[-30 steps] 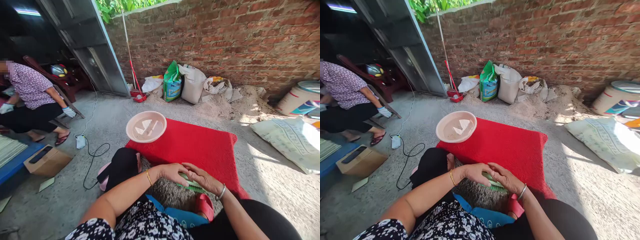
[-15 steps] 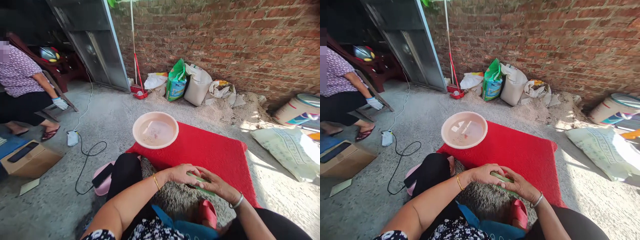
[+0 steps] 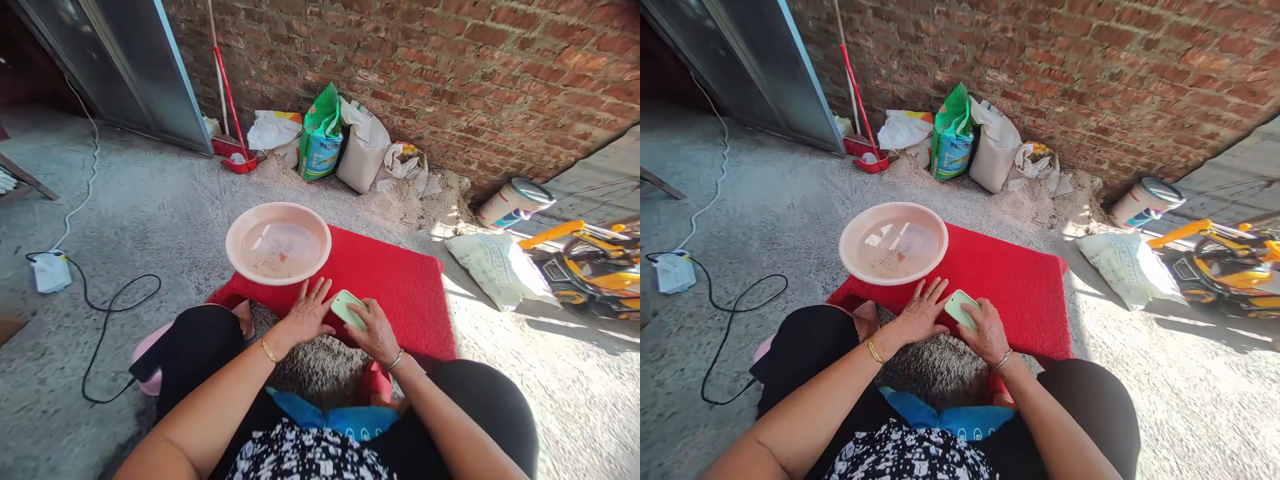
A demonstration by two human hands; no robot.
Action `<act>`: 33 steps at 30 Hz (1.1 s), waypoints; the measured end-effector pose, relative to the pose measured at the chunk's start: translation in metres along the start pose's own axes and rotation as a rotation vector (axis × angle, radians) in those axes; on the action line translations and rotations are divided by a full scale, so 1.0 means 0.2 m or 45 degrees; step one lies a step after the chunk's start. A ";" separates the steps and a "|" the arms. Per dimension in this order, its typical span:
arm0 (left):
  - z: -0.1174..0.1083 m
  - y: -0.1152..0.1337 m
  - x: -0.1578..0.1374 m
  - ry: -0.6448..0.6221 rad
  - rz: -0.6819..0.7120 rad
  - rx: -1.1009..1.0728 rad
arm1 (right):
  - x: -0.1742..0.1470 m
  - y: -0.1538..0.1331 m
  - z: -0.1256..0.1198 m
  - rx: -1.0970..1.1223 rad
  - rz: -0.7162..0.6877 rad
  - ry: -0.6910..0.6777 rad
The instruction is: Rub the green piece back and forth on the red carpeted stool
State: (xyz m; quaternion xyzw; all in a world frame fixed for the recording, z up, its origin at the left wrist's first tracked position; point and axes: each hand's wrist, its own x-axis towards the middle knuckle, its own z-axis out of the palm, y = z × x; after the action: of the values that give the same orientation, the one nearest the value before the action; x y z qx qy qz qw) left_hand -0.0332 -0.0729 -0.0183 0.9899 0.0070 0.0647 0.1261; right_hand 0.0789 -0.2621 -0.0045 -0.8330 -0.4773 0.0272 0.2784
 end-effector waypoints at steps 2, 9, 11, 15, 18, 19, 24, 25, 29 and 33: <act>0.05 -0.03 0.00 -0.038 -0.047 0.048 | -0.01 0.01 0.03 -0.099 0.050 -0.023; 0.09 -0.06 0.03 -0.100 -0.096 0.081 | -0.09 0.24 -0.17 -0.203 0.592 -0.028; 0.09 -0.05 0.04 -0.119 -0.102 0.079 | -0.12 0.28 -0.23 -0.232 0.733 -0.013; 0.09 -0.05 0.06 -0.163 -0.111 0.078 | -0.13 0.32 -0.29 -0.262 0.860 0.049; 0.10 -0.06 0.07 -0.162 -0.105 0.088 | -0.09 0.26 -0.24 -0.202 0.741 0.073; 0.10 -0.07 0.07 -0.154 -0.101 0.096 | -0.07 0.23 -0.21 -0.181 0.683 0.065; 0.11 -0.08 0.06 -0.129 -0.084 0.147 | 0.02 0.03 -0.04 -0.164 0.377 -0.021; 0.11 -0.09 0.06 -0.127 -0.080 0.157 | 0.03 0.01 -0.02 -0.181 0.334 -0.029; 0.11 -0.10 0.07 -0.149 -0.077 0.180 | 0.02 0.02 -0.03 -0.256 0.362 -0.028; 0.11 -0.10 0.09 -0.197 -0.097 0.176 | -0.05 0.13 -0.12 -0.307 0.562 -0.011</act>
State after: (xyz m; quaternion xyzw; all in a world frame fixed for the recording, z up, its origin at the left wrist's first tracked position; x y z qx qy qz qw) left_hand -0.0128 -0.0589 -0.0430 0.9973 0.0393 -0.0175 0.0601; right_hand 0.1002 -0.2908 0.0005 -0.9441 -0.2849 0.0338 0.1625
